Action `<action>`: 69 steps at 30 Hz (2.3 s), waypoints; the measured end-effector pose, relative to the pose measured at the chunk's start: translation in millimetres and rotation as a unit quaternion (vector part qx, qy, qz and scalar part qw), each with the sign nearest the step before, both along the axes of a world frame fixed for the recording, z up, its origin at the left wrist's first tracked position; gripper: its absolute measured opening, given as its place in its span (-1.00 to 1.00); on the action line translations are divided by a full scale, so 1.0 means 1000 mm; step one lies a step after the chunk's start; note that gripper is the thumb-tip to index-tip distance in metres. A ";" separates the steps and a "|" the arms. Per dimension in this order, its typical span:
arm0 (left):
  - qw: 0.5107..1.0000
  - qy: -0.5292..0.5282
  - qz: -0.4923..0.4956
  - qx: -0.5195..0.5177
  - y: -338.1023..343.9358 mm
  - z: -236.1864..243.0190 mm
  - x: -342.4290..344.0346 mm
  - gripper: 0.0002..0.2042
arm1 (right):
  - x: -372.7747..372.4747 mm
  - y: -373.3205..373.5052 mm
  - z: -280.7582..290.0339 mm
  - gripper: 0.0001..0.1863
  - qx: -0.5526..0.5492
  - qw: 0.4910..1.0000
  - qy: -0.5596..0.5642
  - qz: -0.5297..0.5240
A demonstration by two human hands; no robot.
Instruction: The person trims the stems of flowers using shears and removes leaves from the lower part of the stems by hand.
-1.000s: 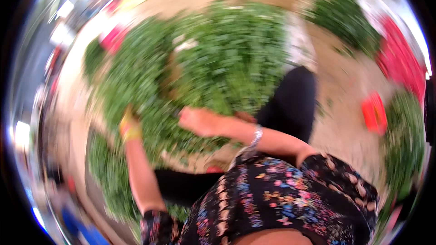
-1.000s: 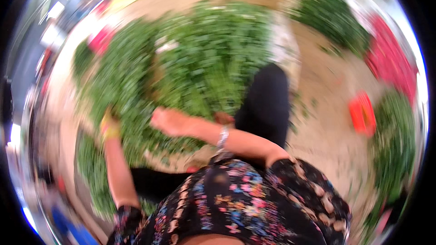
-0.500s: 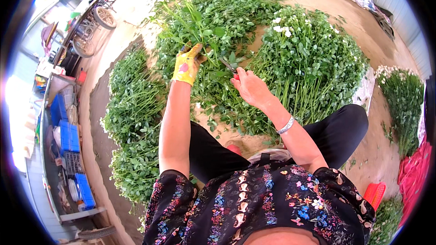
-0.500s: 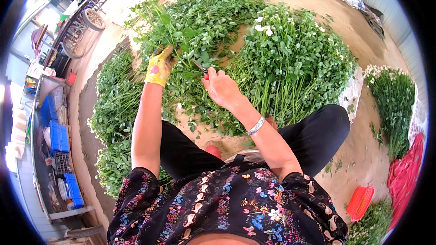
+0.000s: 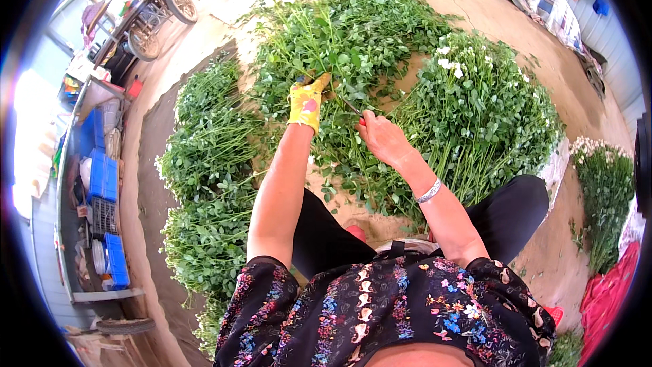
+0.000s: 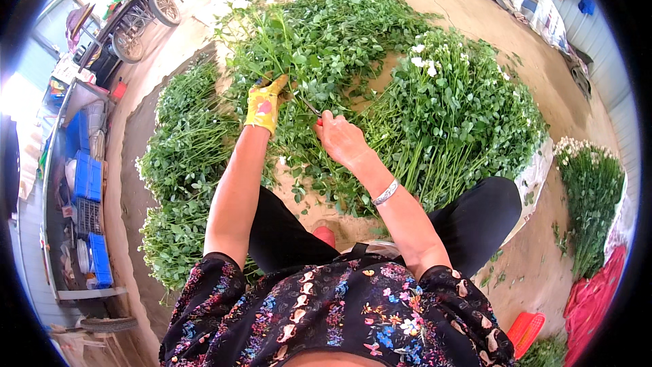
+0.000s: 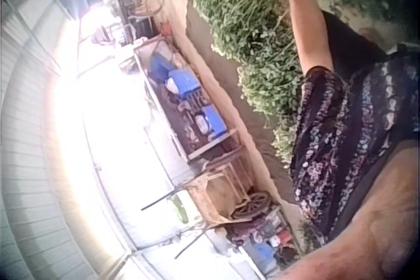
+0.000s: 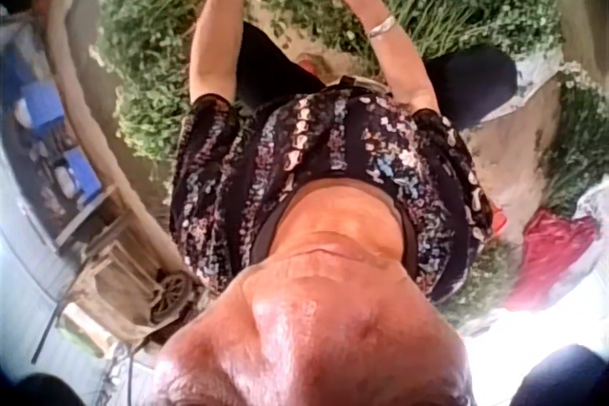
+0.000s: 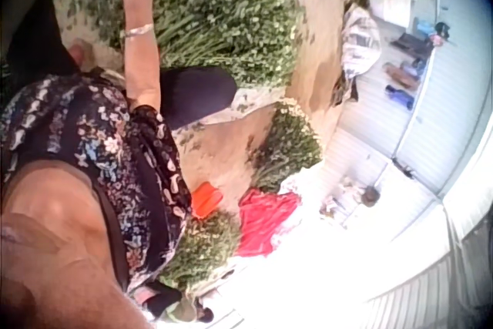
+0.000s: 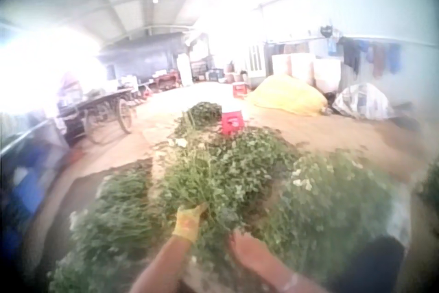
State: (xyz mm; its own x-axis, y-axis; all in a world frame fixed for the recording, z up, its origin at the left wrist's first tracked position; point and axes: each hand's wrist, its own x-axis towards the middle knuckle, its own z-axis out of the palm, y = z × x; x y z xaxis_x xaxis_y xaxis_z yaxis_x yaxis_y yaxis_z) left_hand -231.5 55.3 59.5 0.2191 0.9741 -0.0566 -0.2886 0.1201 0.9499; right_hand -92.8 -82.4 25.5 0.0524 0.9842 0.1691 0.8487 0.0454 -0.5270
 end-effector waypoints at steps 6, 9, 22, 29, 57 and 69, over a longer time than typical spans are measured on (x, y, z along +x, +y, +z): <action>1.000 -0.011 0.011 -0.002 0.002 -0.002 0.001 -0.66 | 0.015 0.016 -0.008 -0.67 0.049 0.993 0.104 -0.033; 1.000 -0.001 -0.010 -0.007 0.003 -0.002 -0.002 -0.64 | 0.022 0.018 0.011 -0.69 0.078 0.987 0.135 -0.050; 0.976 -0.115 -0.176 -0.060 -0.008 0.007 -0.018 -0.76 | 0.054 0.037 0.067 -0.44 0.071 0.934 0.346 -0.055; 0.966 -0.082 -0.236 -0.063 -0.005 0.001 -0.024 -0.69 | 0.020 0.068 0.057 -0.84 -0.047 0.738 0.672 0.025; 0.998 -0.029 -0.043 -0.042 0.007 0.004 -0.031 -0.77 | 0.074 0.084 0.087 -0.61 0.136 0.986 -0.056 0.076; 0.994 0.101 -0.044 0.000 0.005 0.012 -0.033 -0.62 | 0.042 0.080 0.082 -0.62 0.169 0.965 -0.198 0.028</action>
State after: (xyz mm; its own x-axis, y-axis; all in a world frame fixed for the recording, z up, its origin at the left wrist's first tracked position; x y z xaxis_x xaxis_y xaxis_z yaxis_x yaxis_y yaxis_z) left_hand -264.3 60.0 71.6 0.2870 0.9518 -0.1087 -0.0797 0.1368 0.9874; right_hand -51.1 -2.8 107.3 -0.1346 0.8691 0.4760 0.9716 0.2102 -0.1090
